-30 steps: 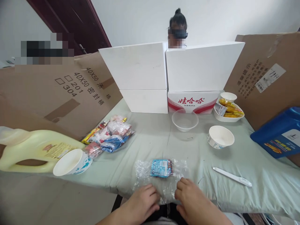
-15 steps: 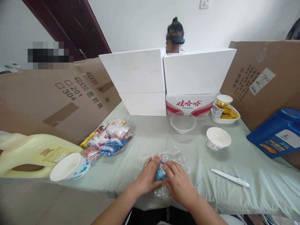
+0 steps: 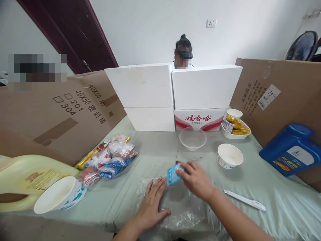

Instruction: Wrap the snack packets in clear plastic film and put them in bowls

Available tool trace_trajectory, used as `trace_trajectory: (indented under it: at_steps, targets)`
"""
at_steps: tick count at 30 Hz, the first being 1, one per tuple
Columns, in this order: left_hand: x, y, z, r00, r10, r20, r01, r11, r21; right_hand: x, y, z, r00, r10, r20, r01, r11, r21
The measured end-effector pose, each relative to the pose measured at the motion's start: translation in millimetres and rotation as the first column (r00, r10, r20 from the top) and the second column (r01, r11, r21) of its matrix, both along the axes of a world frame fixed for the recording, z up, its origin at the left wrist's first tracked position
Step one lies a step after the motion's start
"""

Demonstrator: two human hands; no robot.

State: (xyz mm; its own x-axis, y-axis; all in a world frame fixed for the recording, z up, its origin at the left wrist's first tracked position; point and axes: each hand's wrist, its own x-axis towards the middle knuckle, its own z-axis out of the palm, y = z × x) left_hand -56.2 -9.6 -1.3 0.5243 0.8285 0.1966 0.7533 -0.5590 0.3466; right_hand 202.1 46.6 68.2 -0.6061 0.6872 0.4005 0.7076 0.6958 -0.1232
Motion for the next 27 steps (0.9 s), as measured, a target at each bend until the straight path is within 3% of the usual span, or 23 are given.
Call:
trace_trajectory:
  at_steps: [4, 6, 8, 10, 12, 14, 16, 18, 20, 22, 23, 25, 27]
  targets:
    - [4, 4, 7.3, 0.997, -0.028, -0.068, 0.024, 0.998, -0.064, 29, 61, 28.9, 0.963, -0.19, -0.189, 0.227, 0.954, 0.197]
    - [5, 5, 11.3, 0.998, -0.017, -0.068, 0.012, 0.998, -0.066, 35, 83, 35.7, 0.94, -0.259, -0.222, 0.306, 0.929, 0.211]
    - [4, 3, 15.8, 0.998, -0.014, -0.057, 0.012, 0.999, -0.039, 33, 87, 35.0, 0.93, -0.275, -0.243, 0.324, 0.927, 0.19]
    - [4, -2, 21.2, 0.999, -0.031, -0.042, 0.031, 1.0, 0.003, 22, 71, 26.3, 0.938, -0.22, -0.266, 0.259, 0.958, 0.123]
    - [6, -8, 26.7, 0.997, -0.066, -0.038, 0.067, 0.997, 0.028, 5, 41, 9.6, 0.96, -0.106, -0.259, 0.111, 0.994, 0.006]
    - [9, -11, 30.7, 0.993, -0.105, -0.056, 0.106, 0.994, 0.019, -11, 6, -13.1, 0.983, 0.034, -0.178, -0.056, 0.991, -0.122]
    - [9, -8, 32.0, 0.989, -0.111, -0.092, 0.111, 0.994, -0.003, -21, -22, -37.2, 0.989, 0.142, -0.041, -0.147, 0.966, -0.212]
    - [1, 4, 31.8, 0.988, -0.022, -0.151, 0.022, 1.0, -0.007, -21, -41, -57.3, 0.993, 0.098, 0.071, -0.076, 0.963, -0.257]
    - [-15, 22, 32.8, 0.956, 0.194, -0.218, -0.194, 0.981, 0.024, -15, -51, -69.5, 0.99, -0.054, 0.132, 0.087, 0.964, -0.252]
    - [-31, 37, 36.8, 0.87, 0.43, -0.241, -0.422, 0.903, 0.087, -9, -57, -72.8, 0.972, -0.175, 0.156, 0.208, 0.949, -0.235]
    - [-35, 41, 39.6, 0.84, 0.495, -0.221, -0.48, 0.869, 0.12, -7, -59, -71.5, 0.968, -0.193, 0.162, 0.228, 0.945, -0.234]
    - [-32, 43, 44.4, 0.874, 0.464, -0.141, -0.443, 0.882, 0.159, -10, -58, -65.2, 0.968, -0.194, 0.159, 0.229, 0.943, -0.243]
    - [-14, 40, 45.1, 0.968, 0.242, -0.071, -0.23, 0.962, 0.144, -17, -52, -57.9, 0.973, -0.185, 0.14, 0.217, 0.941, -0.26]
